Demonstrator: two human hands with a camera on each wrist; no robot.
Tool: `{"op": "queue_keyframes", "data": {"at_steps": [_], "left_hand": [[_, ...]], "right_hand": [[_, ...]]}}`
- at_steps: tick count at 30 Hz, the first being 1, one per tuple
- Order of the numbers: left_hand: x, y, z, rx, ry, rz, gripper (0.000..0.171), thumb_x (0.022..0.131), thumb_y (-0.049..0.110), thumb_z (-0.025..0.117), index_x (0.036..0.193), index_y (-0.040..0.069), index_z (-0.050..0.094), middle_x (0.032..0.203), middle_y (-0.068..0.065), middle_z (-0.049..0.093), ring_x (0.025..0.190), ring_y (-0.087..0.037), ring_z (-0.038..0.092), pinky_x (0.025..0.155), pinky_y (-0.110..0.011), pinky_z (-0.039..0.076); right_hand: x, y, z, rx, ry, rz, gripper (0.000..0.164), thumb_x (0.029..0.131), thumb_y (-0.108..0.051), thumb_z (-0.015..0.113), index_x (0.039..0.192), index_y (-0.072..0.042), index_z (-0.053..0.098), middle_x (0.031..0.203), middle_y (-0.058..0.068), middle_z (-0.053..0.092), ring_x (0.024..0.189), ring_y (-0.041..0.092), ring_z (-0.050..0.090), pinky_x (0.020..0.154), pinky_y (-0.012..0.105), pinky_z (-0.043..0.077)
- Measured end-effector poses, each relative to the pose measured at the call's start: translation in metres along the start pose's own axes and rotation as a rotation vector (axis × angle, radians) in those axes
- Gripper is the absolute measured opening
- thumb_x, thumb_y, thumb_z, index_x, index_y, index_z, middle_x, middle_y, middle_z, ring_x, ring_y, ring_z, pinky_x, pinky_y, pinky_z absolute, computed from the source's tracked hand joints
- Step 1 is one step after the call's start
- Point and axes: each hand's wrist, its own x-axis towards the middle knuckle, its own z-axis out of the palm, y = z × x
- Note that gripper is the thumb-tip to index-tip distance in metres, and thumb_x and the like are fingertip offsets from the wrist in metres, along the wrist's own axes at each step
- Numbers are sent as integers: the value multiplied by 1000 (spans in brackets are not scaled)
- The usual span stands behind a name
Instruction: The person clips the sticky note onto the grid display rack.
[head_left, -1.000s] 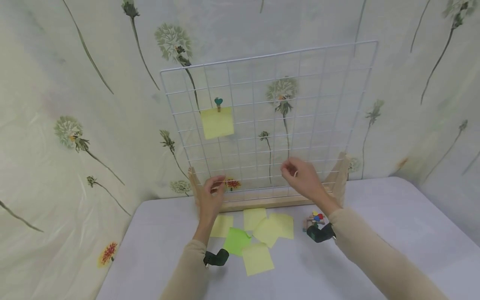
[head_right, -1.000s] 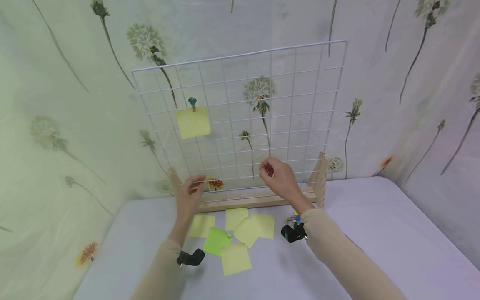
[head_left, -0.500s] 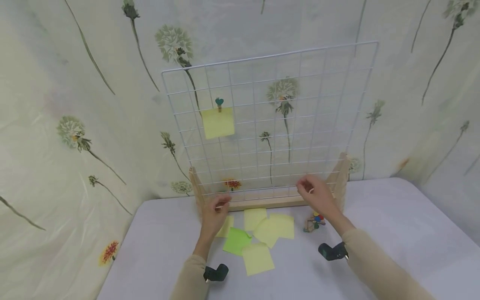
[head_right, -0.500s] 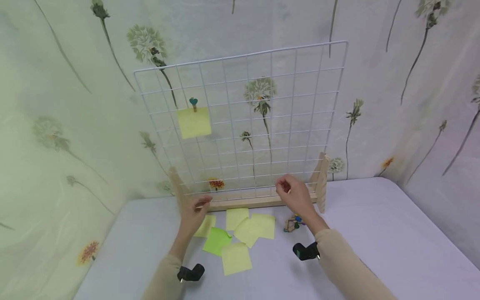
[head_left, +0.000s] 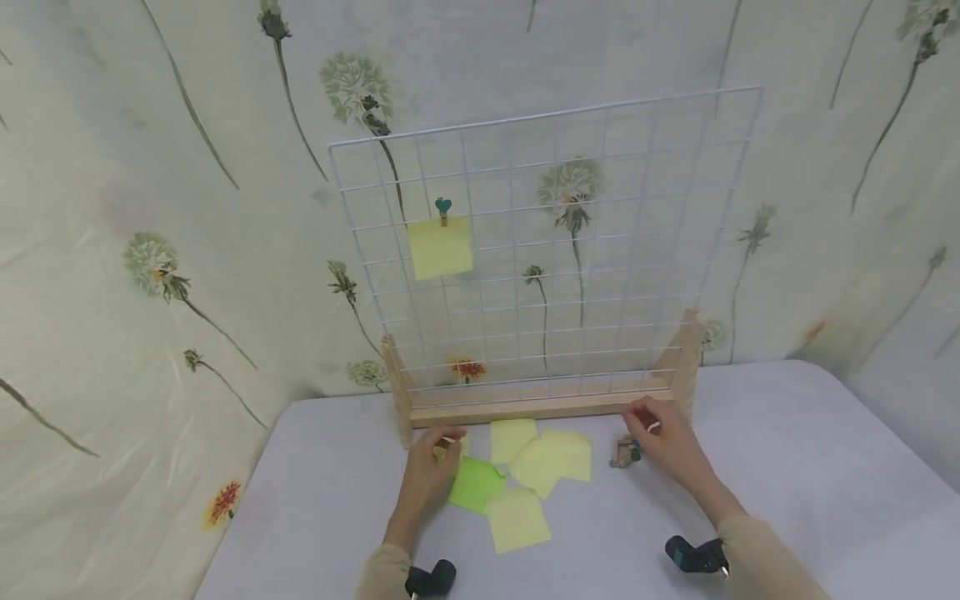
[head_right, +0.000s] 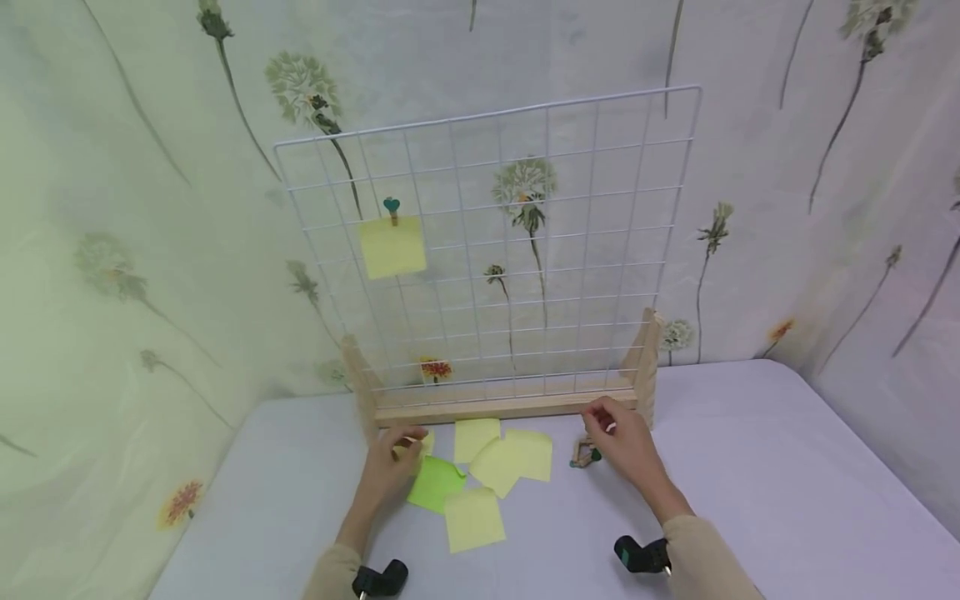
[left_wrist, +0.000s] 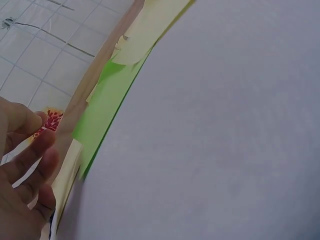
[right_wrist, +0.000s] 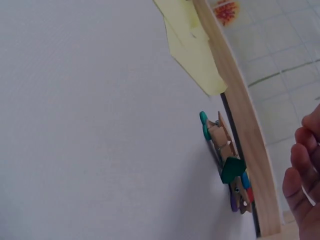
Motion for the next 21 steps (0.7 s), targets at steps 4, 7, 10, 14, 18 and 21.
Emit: {"op": "queue_keyframes", "data": {"at_steps": [4, 7, 10, 14, 18, 21], "left_hand": [[-7, 0, 0, 10, 7, -62, 18, 88, 8, 60, 103, 15, 67, 103, 0, 67, 91, -16, 62, 81, -31, 50], [-13, 0, 0, 38, 9, -92, 19, 88, 9, 61, 103, 17, 68, 102, 1, 67, 87, -13, 59, 74, -24, 48], [-18, 0, 0, 72, 14, -82, 20, 86, 8, 63, 103, 17, 69, 100, 1, 68, 80, -9, 55, 68, -20, 45], [-21, -1, 1, 93, 22, -40, 22, 86, 6, 64, 104, 17, 69, 99, 0, 68, 75, -7, 52, 65, -19, 45], [-22, -2, 0, 95, 18, -60, 25, 85, 6, 63, 107, 18, 68, 101, 2, 68, 74, -5, 51, 65, -19, 45], [-25, -3, -2, 86, 0, -93, 29, 85, 7, 62, 112, 20, 65, 103, 3, 67, 76, -4, 51, 66, -18, 46]], "right_hand": [[-10, 4, -1, -10, 34, 17, 8, 91, -13, 61, 97, -9, 64, 84, 2, 64, 75, 0, 51, 61, 17, 45], [-17, 6, -3, -13, 51, 49, 8, 91, -14, 60, 96, -9, 63, 85, 3, 65, 76, -3, 51, 61, 17, 45], [-25, 9, -5, -9, 60, 97, 9, 92, -17, 60, 97, -11, 63, 87, 3, 66, 77, -7, 49, 63, 17, 45], [-33, 12, -8, 7, 73, 135, 11, 92, -20, 60, 97, -11, 63, 89, 4, 68, 79, -11, 49, 65, 16, 46], [-36, 14, -10, -11, 61, 179, 15, 94, -25, 58, 99, -11, 63, 91, 5, 69, 81, -10, 50, 67, 16, 47], [-39, 16, -11, -33, 32, 227, 21, 95, -29, 55, 103, -12, 62, 95, 5, 69, 83, -10, 49, 69, 17, 47]]}}
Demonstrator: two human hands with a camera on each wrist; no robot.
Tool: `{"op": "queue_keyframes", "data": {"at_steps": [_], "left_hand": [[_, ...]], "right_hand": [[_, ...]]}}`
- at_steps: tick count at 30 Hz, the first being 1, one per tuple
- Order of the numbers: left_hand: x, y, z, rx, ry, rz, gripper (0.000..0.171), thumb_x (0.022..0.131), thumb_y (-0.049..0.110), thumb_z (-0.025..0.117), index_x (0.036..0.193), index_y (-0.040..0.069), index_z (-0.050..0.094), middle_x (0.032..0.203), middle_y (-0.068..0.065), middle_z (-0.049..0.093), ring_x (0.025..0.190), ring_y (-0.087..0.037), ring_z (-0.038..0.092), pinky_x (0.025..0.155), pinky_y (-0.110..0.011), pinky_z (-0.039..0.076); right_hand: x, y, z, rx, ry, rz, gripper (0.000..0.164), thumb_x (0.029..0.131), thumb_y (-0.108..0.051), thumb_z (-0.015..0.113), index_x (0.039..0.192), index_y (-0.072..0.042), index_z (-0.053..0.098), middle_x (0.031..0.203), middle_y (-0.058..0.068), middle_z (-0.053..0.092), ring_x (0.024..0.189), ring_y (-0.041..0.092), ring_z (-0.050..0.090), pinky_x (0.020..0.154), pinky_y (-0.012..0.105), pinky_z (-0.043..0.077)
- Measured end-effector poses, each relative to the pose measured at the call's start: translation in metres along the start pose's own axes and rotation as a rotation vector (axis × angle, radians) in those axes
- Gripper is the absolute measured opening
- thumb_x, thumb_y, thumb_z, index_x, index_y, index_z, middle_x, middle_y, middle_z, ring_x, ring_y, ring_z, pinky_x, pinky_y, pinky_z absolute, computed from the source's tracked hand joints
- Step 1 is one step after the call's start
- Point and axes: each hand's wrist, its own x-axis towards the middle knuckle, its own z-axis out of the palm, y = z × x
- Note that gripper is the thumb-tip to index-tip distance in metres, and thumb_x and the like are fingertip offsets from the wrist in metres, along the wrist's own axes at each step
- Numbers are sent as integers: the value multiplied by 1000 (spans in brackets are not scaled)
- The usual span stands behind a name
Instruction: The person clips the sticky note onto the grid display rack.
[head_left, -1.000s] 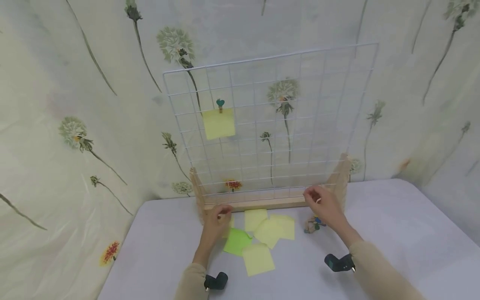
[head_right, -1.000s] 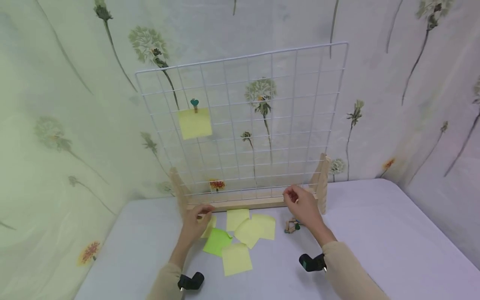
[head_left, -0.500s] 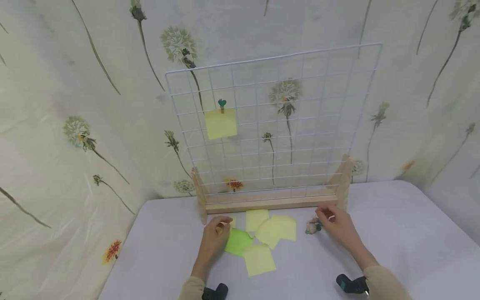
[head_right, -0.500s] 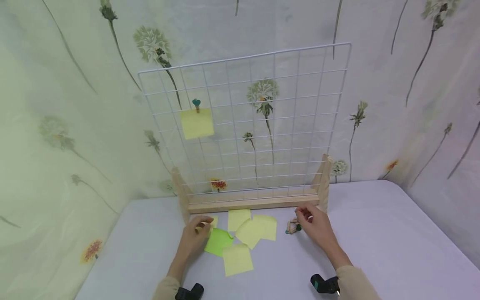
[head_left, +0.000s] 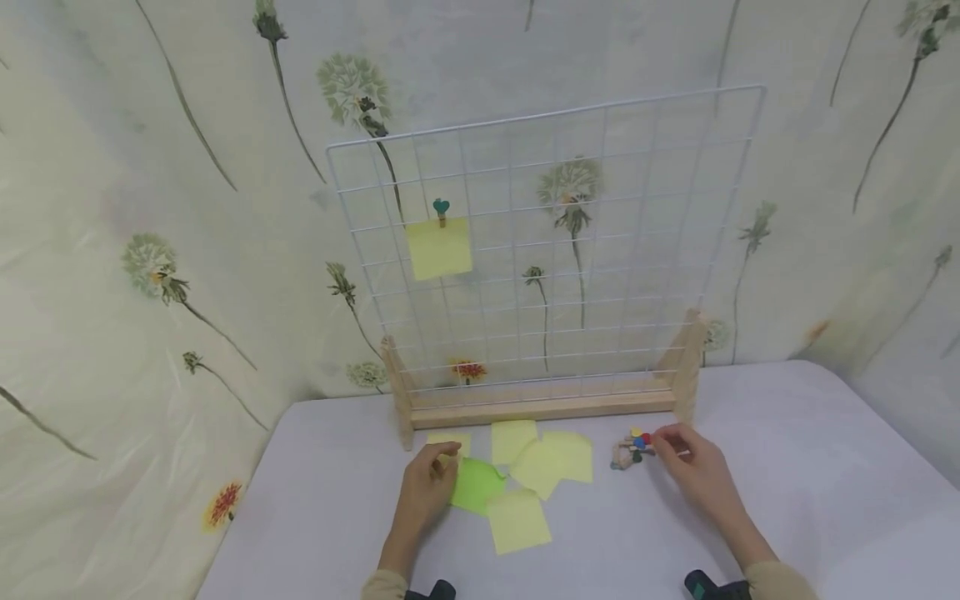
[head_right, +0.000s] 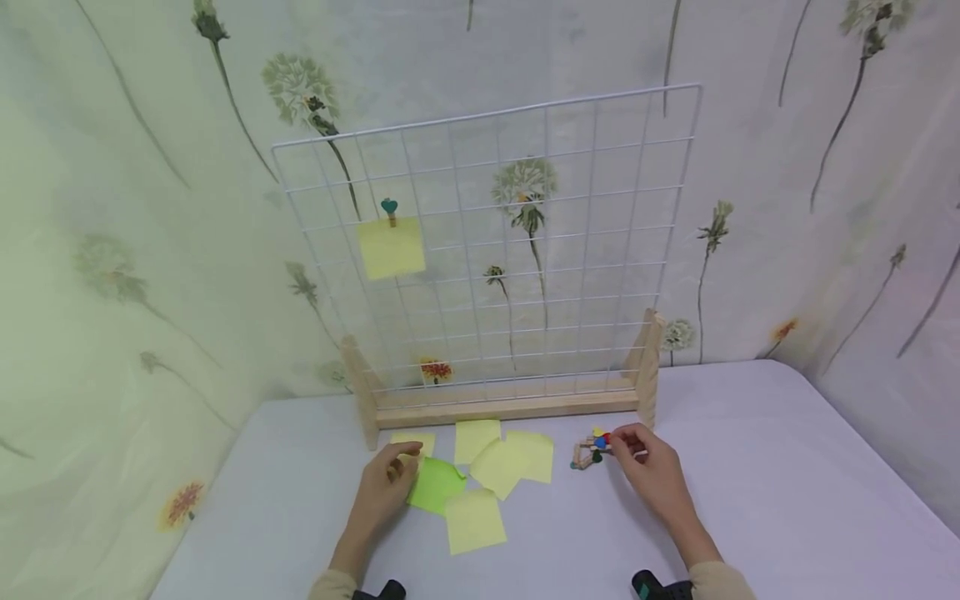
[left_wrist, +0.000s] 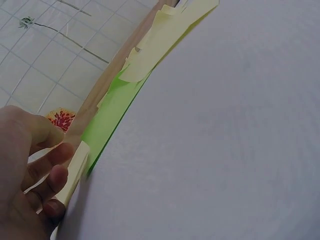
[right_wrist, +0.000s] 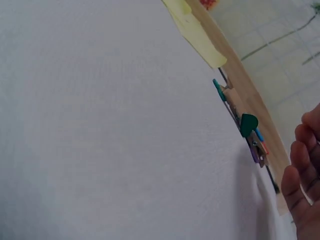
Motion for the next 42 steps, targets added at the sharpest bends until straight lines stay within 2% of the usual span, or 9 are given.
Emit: {"op": "queue_keyframes", "data": {"at_steps": [6, 14, 16, 23, 28, 33, 38, 42], "left_hand": [[-4, -2, 1, -26, -9, 26, 35, 85, 6, 62, 118, 17, 62, 105, -1, 66, 76, -5, 52, 66, -20, 46], [-2, -4, -2, -21, -25, 8, 35, 87, 9, 62, 120, 21, 61, 106, 2, 66, 74, -4, 52, 65, -19, 44], [-1, -3, -4, -16, -22, 1, 35, 87, 9, 63, 120, 21, 61, 107, 2, 66, 74, -5, 52, 64, -19, 44], [-2, 0, -1, 25, -26, -13, 34, 86, 11, 63, 118, 22, 62, 105, 4, 67, 73, -4, 51, 63, -19, 41], [-4, -1, 5, 43, -15, -10, 34, 85, 10, 64, 116, 24, 64, 115, 6, 64, 74, -2, 51, 65, -19, 42], [-4, -1, 6, 68, -14, -13, 38, 85, 10, 64, 119, 27, 63, 124, 7, 62, 74, -1, 52, 67, -19, 43], [-5, -1, 6, 131, -26, 10, 42, 83, 10, 66, 122, 28, 61, 122, 9, 63, 75, -1, 51, 66, -19, 43], [-6, -1, 7, 161, -40, 35, 43, 81, 10, 68, 121, 28, 62, 121, 10, 63, 76, -1, 51, 68, -20, 44]], "right_hand": [[-7, 9, 1, 27, -19, 65, 25, 96, -31, 52, 108, -10, 62, 103, 8, 68, 83, -14, 47, 70, 16, 47], [-10, 12, 6, 138, 43, 124, 28, 98, -31, 50, 112, -9, 60, 110, 12, 65, 84, -18, 46, 69, 9, 45], [-9, 12, 7, 146, 34, 120, 29, 97, -33, 50, 112, -9, 60, 111, 10, 65, 86, -17, 46, 71, 10, 45], [-11, 14, 8, 49, -4, 92, 25, 96, -33, 52, 108, -13, 61, 107, 5, 67, 88, -18, 45, 76, 9, 43], [-15, 16, 6, 24, -14, 86, 23, 96, -30, 52, 110, -13, 60, 107, 4, 67, 87, -18, 46, 76, 9, 43], [-15, 17, 8, 16, 17, 32, 24, 96, -24, 54, 116, -12, 58, 109, 6, 65, 87, -16, 45, 74, 9, 44], [-15, 18, 11, 1, 51, -31, 30, 95, -18, 56, 124, -13, 56, 109, 4, 60, 88, -16, 44, 72, 10, 45], [-17, 17, 11, -8, 50, -31, 36, 94, -15, 56, 130, -15, 53, 115, 5, 60, 93, -12, 45, 73, 8, 44]]}}
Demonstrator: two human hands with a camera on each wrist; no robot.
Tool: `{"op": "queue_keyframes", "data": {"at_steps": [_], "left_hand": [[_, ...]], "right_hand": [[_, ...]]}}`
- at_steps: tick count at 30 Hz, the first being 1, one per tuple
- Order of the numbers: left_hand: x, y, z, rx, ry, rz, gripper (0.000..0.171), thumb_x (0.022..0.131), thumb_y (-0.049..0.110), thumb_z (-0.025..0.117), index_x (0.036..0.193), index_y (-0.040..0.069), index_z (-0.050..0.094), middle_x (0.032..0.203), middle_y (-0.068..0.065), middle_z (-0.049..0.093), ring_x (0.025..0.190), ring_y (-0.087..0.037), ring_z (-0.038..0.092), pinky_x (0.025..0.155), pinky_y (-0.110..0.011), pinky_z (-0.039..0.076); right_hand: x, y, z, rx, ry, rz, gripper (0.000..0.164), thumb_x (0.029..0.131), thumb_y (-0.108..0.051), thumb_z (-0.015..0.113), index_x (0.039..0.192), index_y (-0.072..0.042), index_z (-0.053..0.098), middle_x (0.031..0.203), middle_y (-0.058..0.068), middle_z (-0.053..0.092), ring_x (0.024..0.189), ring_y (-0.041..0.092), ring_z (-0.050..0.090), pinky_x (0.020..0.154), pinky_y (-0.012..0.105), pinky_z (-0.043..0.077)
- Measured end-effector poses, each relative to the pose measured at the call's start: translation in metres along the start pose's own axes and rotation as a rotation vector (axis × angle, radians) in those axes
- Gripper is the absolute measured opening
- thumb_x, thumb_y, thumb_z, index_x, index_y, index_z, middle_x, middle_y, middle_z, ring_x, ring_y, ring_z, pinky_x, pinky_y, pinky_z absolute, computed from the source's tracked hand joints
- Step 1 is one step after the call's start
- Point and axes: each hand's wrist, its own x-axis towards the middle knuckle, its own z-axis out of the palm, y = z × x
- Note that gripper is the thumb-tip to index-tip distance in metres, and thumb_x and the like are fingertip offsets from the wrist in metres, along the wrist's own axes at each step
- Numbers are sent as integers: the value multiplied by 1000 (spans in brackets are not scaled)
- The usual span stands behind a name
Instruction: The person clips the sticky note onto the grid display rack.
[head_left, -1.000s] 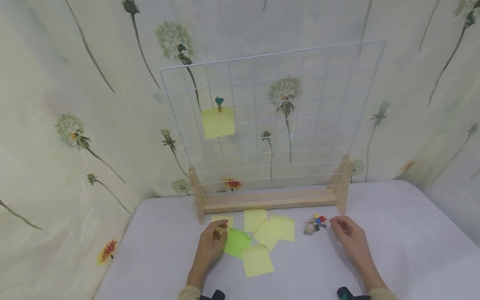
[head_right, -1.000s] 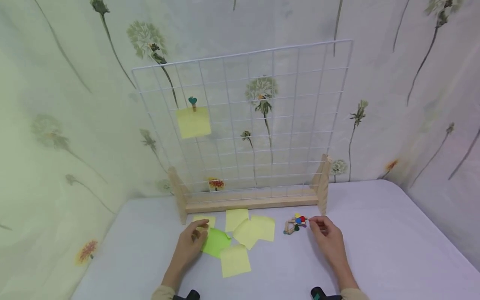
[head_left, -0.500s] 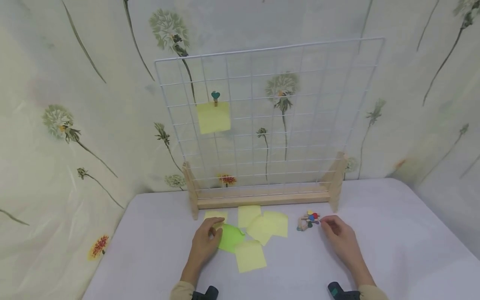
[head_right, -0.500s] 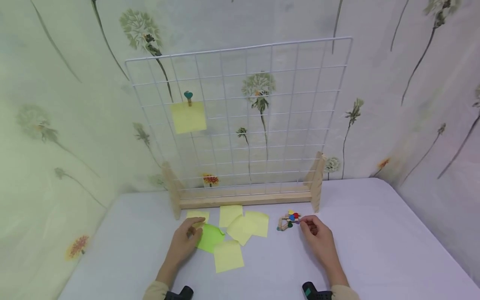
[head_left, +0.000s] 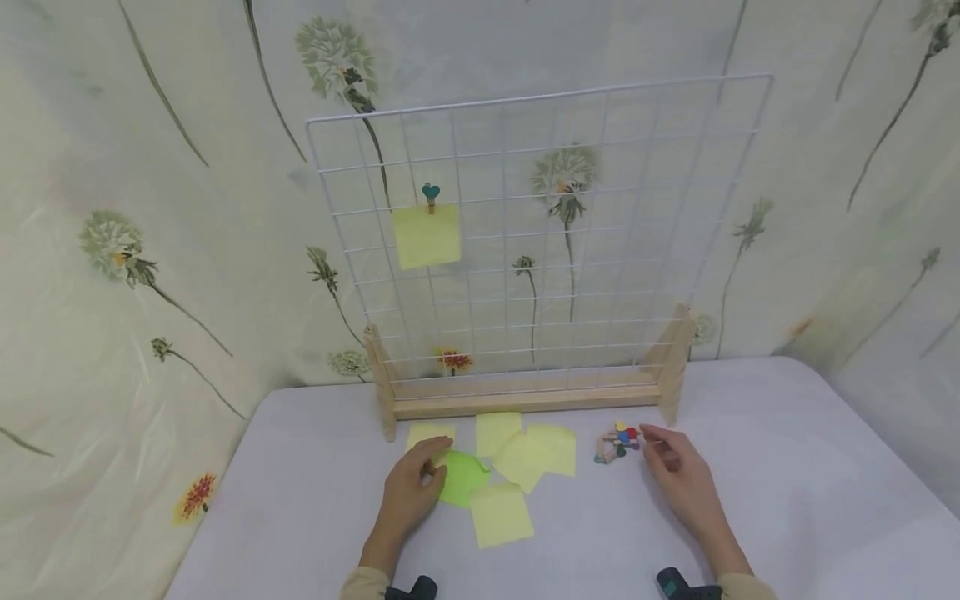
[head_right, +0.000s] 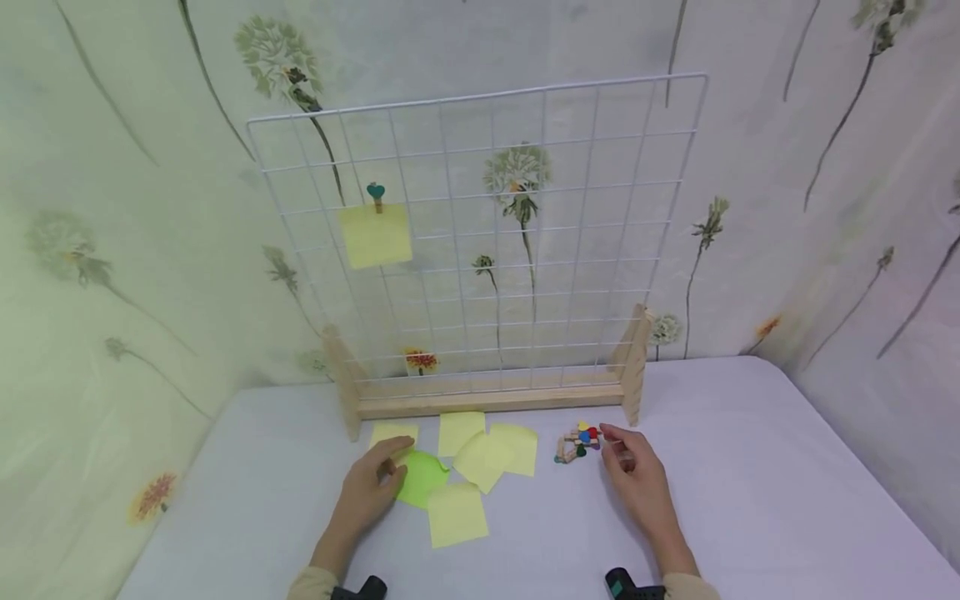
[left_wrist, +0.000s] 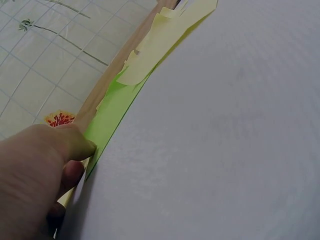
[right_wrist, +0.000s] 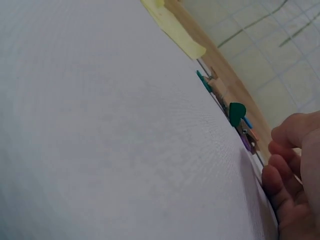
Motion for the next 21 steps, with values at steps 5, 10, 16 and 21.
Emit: {"op": "queue_keyframes", "data": {"at_steps": [5, 10, 16, 21], "left_hand": [[-2, 0, 0, -1, -5, 5, 37, 81, 9, 69, 113, 26, 66, 110, 10, 66, 75, -2, 51, 64, -18, 42], [-3, -1, 1, -11, -8, 7, 32, 80, 9, 69, 108, 24, 67, 98, 11, 66, 73, -2, 50, 59, -17, 39], [-2, -4, 3, -23, 17, 30, 33, 78, 7, 71, 106, 24, 67, 92, 11, 65, 72, -2, 51, 55, -15, 37], [1, -6, 2, -33, 34, 57, 33, 78, 8, 71, 106, 24, 67, 86, 12, 61, 69, -2, 49, 53, -16, 35]], "right_hand": [[-3, -1, -1, 9, -32, 40, 44, 95, -16, 54, 138, -16, 46, 126, 8, 57, 110, 14, 51, 78, 5, 40], [-6, 0, -1, 27, -56, 51, 45, 96, -18, 53, 140, -16, 44, 133, 9, 53, 117, 23, 48, 80, 4, 39], [-5, 1, -1, 27, -62, 15, 45, 96, -18, 53, 140, -16, 44, 136, 8, 52, 118, 18, 49, 82, 4, 39], [-2, -2, -1, 10, -82, 11, 44, 96, -16, 53, 139, -17, 45, 137, 10, 51, 116, 26, 52, 81, 8, 42]]}}
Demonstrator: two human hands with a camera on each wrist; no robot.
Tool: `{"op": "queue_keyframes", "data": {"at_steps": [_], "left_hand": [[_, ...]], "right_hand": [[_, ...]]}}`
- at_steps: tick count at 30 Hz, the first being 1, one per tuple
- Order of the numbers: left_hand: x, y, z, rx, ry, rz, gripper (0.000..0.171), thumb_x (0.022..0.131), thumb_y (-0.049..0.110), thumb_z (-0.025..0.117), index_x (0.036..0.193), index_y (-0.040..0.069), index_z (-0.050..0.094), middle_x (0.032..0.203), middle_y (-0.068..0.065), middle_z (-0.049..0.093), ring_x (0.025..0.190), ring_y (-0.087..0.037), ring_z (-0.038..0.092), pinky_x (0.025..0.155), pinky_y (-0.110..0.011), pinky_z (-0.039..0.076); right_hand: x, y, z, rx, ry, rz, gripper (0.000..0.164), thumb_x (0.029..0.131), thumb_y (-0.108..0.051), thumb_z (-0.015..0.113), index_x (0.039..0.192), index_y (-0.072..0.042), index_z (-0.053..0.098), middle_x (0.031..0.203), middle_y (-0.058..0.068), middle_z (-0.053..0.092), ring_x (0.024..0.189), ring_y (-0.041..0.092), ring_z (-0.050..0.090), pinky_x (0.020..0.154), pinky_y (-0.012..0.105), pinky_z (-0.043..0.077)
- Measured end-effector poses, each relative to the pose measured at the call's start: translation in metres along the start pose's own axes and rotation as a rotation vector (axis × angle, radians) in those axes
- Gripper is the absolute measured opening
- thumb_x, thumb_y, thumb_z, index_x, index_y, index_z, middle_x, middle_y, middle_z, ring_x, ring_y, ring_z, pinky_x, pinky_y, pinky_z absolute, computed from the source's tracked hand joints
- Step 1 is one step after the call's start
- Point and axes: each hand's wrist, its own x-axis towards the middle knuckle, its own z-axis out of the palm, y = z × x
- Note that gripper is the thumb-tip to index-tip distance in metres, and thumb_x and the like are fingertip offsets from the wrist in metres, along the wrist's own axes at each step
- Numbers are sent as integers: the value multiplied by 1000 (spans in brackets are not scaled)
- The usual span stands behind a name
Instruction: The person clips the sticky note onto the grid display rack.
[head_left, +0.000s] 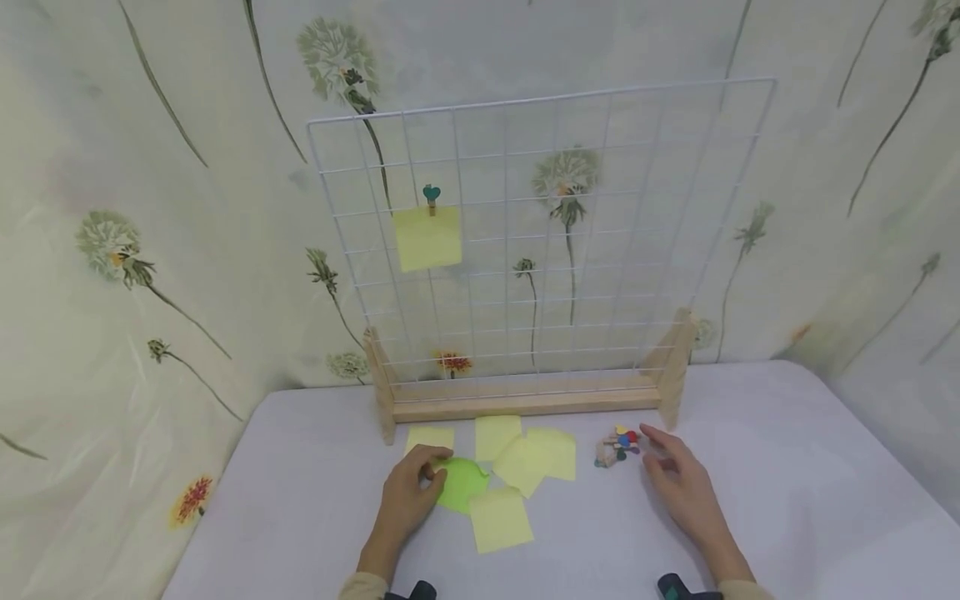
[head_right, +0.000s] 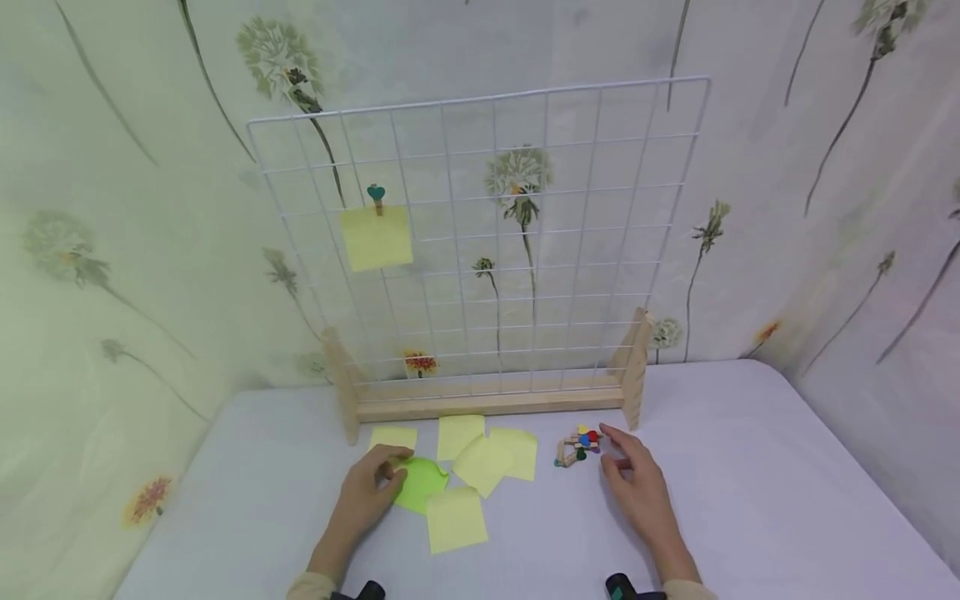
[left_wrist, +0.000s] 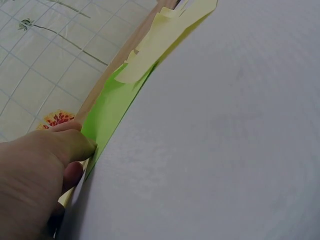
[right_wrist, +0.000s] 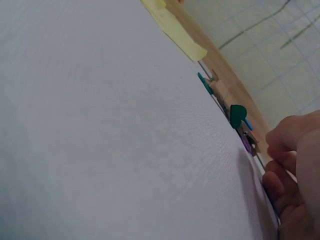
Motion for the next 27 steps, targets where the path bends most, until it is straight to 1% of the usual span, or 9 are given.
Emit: {"op": "queue_keyframes", "data": {"at_steps": [3, 6, 10, 12, 18, 22, 24, 27], "left_hand": [[1, -1, -1, 1, -5, 10, 32, 78, 9, 72, 106, 24, 67, 87, 12, 61, 67, -2, 47, 53, -16, 36], [1, -1, -3, 12, -16, 11, 30, 79, 10, 72, 105, 24, 68, 90, 11, 60, 66, -1, 46, 53, -16, 37], [1, -1, -4, 27, -34, -12, 27, 80, 11, 72, 102, 26, 68, 92, 12, 59, 66, -1, 45, 53, -16, 36], [1, 0, -3, 25, -36, -23, 26, 80, 11, 72, 101, 26, 68, 91, 12, 59, 66, -1, 45, 54, -16, 36], [-1, 2, -2, 6, -38, -27, 25, 80, 12, 72, 100, 26, 67, 91, 12, 58, 67, -2, 46, 55, -16, 37], [-1, 4, -2, 2, -41, -25, 23, 81, 11, 71, 99, 26, 67, 92, 11, 58, 68, -2, 46, 57, -16, 38], [0, 3, -1, 7, -35, -17, 22, 82, 11, 71, 98, 25, 67, 91, 11, 58, 68, -2, 46, 57, -16, 38], [-1, 1, 1, 27, -26, -9, 19, 83, 12, 70, 95, 26, 66, 90, 12, 58, 68, 0, 45, 57, -16, 38]], "right_hand": [[1, -2, 1, -13, -12, 5, 40, 95, -14, 54, 134, -16, 49, 132, 8, 54, 113, 23, 53, 82, 14, 44], [1, -4, 2, -22, -15, 11, 33, 94, -14, 55, 127, -16, 54, 125, 4, 58, 110, 14, 52, 81, 16, 45], [0, -4, 4, -43, -12, 3, 31, 93, -13, 56, 124, -17, 56, 122, 0, 59, 107, 5, 49, 81, 13, 44], [0, -3, 4, -47, -12, -9, 32, 92, -12, 56, 125, -16, 56, 123, 0, 59, 107, 3, 48, 81, 13, 44], [-1, 1, 3, -58, -15, -46, 34, 92, -10, 57, 125, -16, 56, 123, -1, 59, 109, -4, 44, 82, 9, 43], [0, 0, 1, -39, -8, -86, 34, 90, -7, 58, 123, -15, 57, 121, 0, 60, 108, -2, 45, 82, 7, 40], [2, -1, 0, -30, 2, -111, 35, 89, -4, 59, 123, -13, 58, 121, 2, 61, 109, 2, 46, 83, 7, 40], [0, -1, 0, -33, 8, -123, 36, 88, -2, 59, 122, -12, 59, 120, 3, 61, 109, 8, 47, 83, 7, 40]]}}
